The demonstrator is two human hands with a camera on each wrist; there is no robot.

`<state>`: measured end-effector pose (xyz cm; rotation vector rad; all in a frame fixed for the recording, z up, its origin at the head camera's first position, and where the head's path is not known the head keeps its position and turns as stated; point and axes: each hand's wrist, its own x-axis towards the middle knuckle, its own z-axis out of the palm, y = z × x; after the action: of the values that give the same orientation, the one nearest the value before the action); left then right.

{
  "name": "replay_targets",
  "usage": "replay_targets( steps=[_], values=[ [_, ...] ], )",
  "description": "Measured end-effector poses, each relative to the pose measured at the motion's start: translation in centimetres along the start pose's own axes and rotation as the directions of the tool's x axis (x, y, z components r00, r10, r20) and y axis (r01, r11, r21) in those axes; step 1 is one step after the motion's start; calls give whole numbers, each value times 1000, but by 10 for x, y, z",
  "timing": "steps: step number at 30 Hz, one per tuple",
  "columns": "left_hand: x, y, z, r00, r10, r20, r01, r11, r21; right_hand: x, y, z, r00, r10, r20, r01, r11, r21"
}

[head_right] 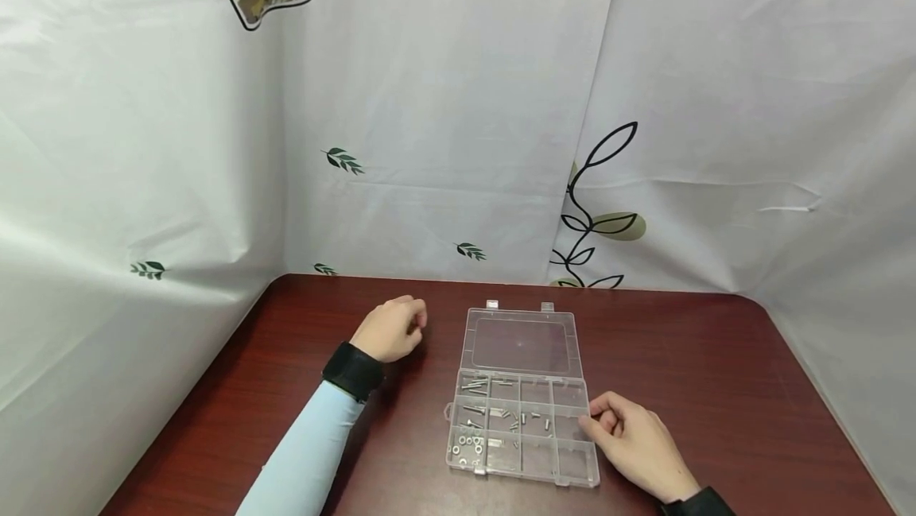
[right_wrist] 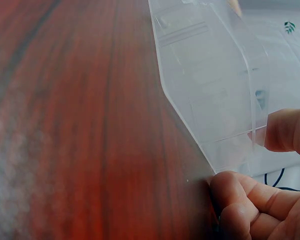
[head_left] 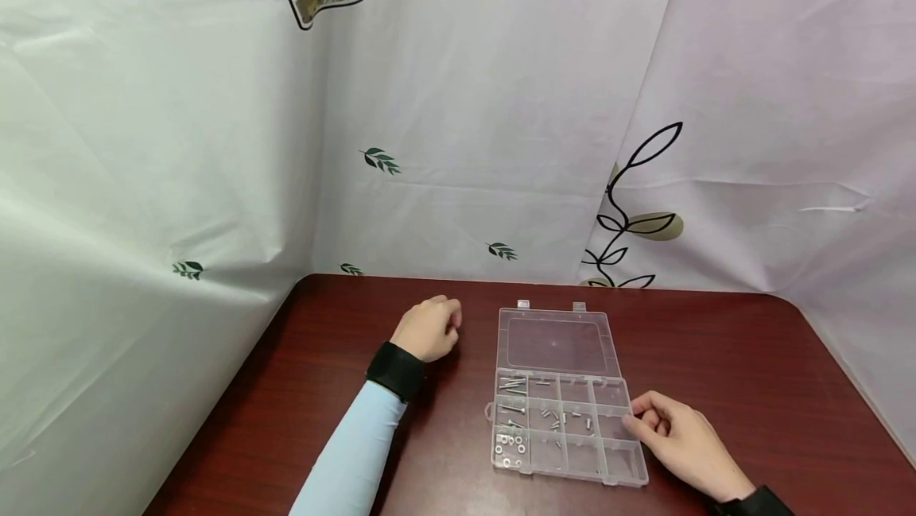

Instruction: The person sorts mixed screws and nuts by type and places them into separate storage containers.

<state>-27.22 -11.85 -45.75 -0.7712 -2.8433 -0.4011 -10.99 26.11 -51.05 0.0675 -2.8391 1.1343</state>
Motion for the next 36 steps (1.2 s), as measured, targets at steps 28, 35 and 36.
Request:
replay_targets(
  steps=[28, 35, 36],
  values=[
    [-24, 136, 5, 837, 543, -71, -546, 837, -27, 3, 0, 0, 999, 21, 25, -21, 1000, 3],
    [-27, 144, 9, 798, 591, -115, -593, 805, 18, 3, -1, 0, 1000, 17, 26, -17, 1000, 5],
    [-28, 144, 10, 796, 594, -117, -596, 803, 22, 3, -1, 0, 1000, 15, 24, -15, 1000, 6]
  ],
)
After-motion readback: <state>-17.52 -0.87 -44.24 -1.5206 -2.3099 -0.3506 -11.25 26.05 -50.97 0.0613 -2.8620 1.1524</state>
